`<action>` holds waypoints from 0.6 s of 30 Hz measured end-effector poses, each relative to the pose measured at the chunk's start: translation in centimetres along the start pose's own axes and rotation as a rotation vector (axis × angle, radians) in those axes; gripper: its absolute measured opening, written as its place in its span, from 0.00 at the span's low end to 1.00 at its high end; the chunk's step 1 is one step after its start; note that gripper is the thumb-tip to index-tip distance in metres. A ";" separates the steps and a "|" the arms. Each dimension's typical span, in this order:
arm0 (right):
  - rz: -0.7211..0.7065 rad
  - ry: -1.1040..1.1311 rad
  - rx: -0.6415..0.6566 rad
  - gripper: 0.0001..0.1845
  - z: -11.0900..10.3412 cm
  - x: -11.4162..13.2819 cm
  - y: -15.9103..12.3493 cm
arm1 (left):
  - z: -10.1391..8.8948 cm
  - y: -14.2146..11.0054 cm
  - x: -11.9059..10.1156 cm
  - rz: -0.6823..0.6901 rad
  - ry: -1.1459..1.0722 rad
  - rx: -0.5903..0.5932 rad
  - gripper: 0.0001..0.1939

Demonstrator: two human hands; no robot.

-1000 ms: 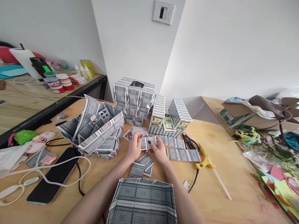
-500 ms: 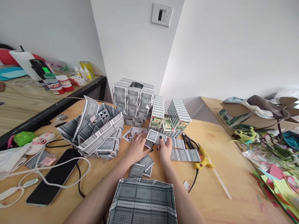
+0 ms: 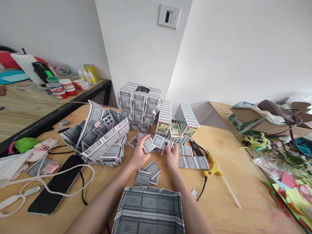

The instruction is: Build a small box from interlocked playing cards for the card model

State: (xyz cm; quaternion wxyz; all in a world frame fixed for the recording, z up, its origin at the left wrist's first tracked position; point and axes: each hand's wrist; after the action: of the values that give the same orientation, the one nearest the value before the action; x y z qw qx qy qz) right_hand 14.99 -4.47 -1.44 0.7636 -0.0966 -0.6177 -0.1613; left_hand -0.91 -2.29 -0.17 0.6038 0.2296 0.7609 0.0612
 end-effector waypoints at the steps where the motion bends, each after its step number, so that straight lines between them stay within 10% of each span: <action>1: -0.001 0.022 0.028 0.17 0.1 0.1 -0.1 | 0.0 0.0 -0.1 0.007 0.007 -0.003 0.38; 18: -0.009 0.062 0.114 0.25 0.1 1.2 -0.6 | -0.7 0.3 0.4 0.047 0.099 -0.113 0.34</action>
State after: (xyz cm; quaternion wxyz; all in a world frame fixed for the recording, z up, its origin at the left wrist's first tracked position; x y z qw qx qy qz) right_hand 14.87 -5.18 -0.27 0.7859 -0.0448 -0.6024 -0.1322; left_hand -1.54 -1.73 -0.18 0.5760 0.2097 0.7794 0.1297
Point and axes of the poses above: each hand's wrist, its own y-axis towards the middle knuckle, its own z-axis out of the palm, x = y × z, and after that the axes turned 6 degrees about -y, right-handed
